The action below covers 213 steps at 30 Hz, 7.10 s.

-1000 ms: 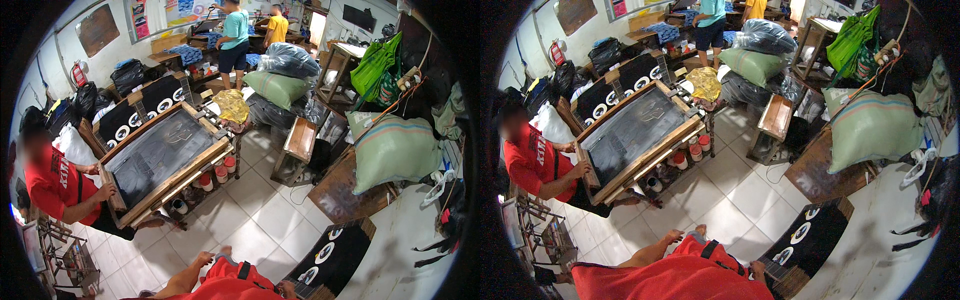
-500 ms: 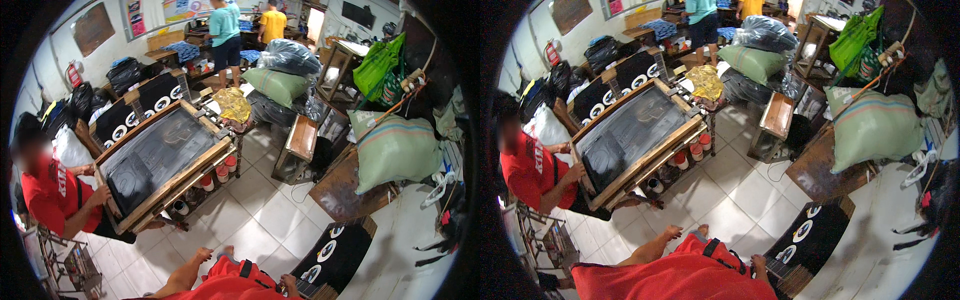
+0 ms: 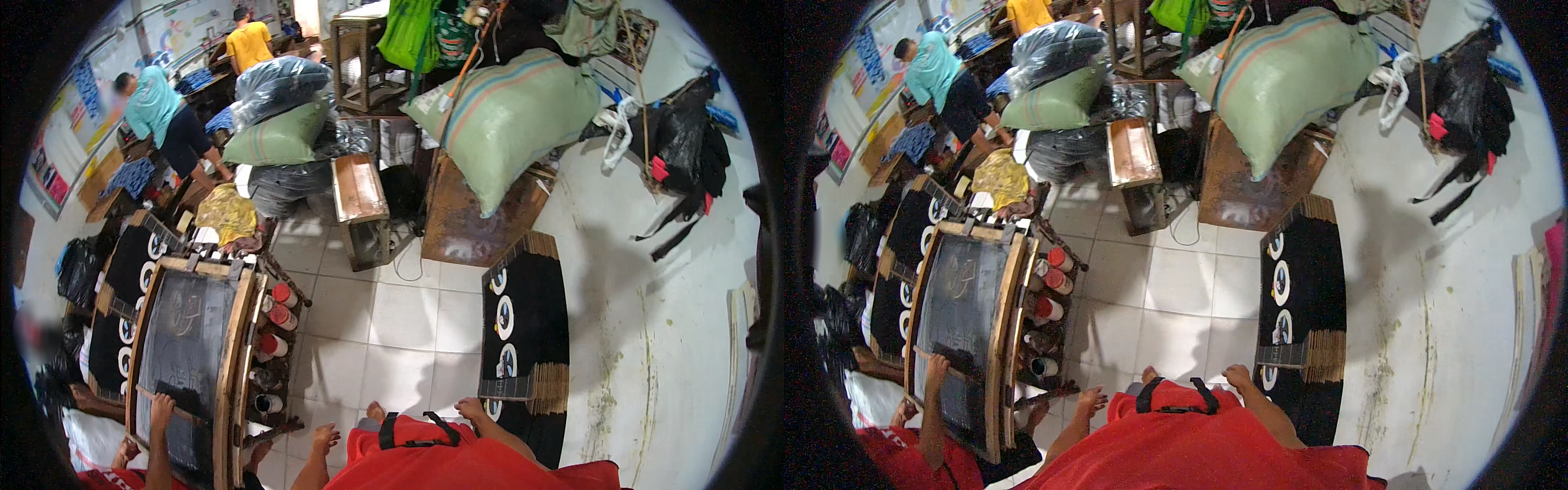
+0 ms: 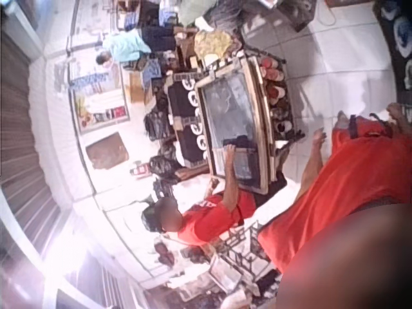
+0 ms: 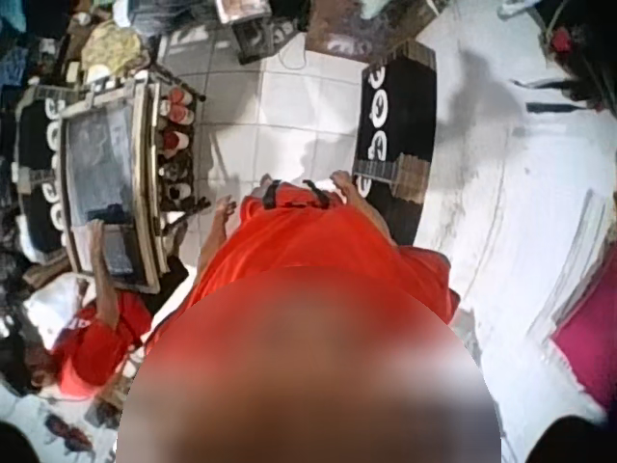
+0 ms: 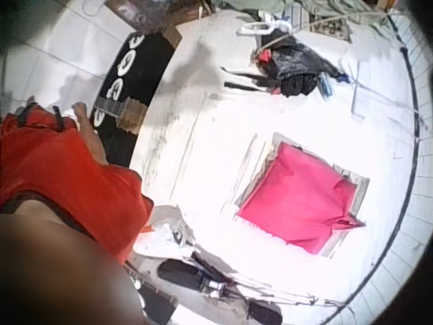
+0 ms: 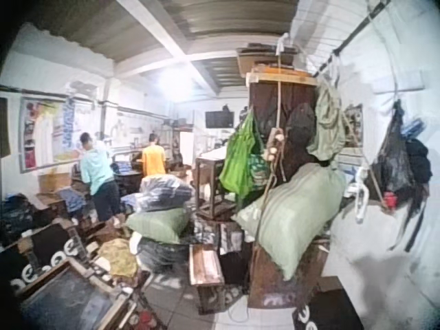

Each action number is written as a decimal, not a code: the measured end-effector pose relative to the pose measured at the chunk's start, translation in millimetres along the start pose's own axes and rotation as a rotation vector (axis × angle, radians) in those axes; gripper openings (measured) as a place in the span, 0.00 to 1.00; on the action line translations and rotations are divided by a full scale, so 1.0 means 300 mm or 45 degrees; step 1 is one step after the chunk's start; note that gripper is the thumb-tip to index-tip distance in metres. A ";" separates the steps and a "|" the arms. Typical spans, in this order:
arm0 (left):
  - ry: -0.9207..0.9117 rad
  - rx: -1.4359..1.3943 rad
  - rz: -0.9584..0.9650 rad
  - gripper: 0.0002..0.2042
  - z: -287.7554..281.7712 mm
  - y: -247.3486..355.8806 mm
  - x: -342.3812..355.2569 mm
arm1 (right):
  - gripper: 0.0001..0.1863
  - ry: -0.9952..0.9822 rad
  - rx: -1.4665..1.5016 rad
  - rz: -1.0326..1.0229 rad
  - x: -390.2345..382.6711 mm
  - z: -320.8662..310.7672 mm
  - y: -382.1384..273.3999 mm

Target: The person repeatedly lifts a screen-printing frame to reveal printed fabric, then carries the fabric to a nearby stack and places it on top. This cycle repeats throughout the clip.

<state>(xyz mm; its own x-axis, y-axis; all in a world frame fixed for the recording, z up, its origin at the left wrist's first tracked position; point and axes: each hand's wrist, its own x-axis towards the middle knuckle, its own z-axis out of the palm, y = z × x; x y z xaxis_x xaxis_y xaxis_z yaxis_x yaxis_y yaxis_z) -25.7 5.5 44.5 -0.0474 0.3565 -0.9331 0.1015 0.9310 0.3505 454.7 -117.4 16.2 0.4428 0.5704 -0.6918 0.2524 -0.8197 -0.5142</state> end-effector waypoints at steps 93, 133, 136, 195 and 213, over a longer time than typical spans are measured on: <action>-1.201 -1.161 0.936 0.18 0.432 -0.282 -0.895 | 0.31 0.826 -0.874 -1.637 -0.939 -1.243 -1.344; -0.132 1.153 0.064 0.15 -0.214 -0.192 -0.045 | 0.11 0.799 -0.525 -0.263 -0.880 -0.343 -0.042; -0.125 0.722 0.043 0.13 -0.178 -0.197 -0.148 | 0.12 0.746 -0.485 -0.157 -0.861 -0.273 0.154; -0.097 0.685 0.149 0.03 0.173 -0.392 -0.504 | 0.04 0.792 -0.613 0.413 -0.627 -0.274 0.980; -0.143 0.716 0.194 0.16 0.218 -0.375 -0.510 | 0.08 0.634 -0.563 0.457 -0.630 -0.307 0.954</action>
<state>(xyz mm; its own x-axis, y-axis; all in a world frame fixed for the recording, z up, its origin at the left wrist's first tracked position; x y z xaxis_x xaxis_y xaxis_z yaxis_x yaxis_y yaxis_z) 35.1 -158.9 142.7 0.1113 0.4438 -0.8892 0.6117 0.6746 0.4133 522.5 -464.6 46.6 0.8728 0.2591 -0.4135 0.2945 -0.9554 0.0230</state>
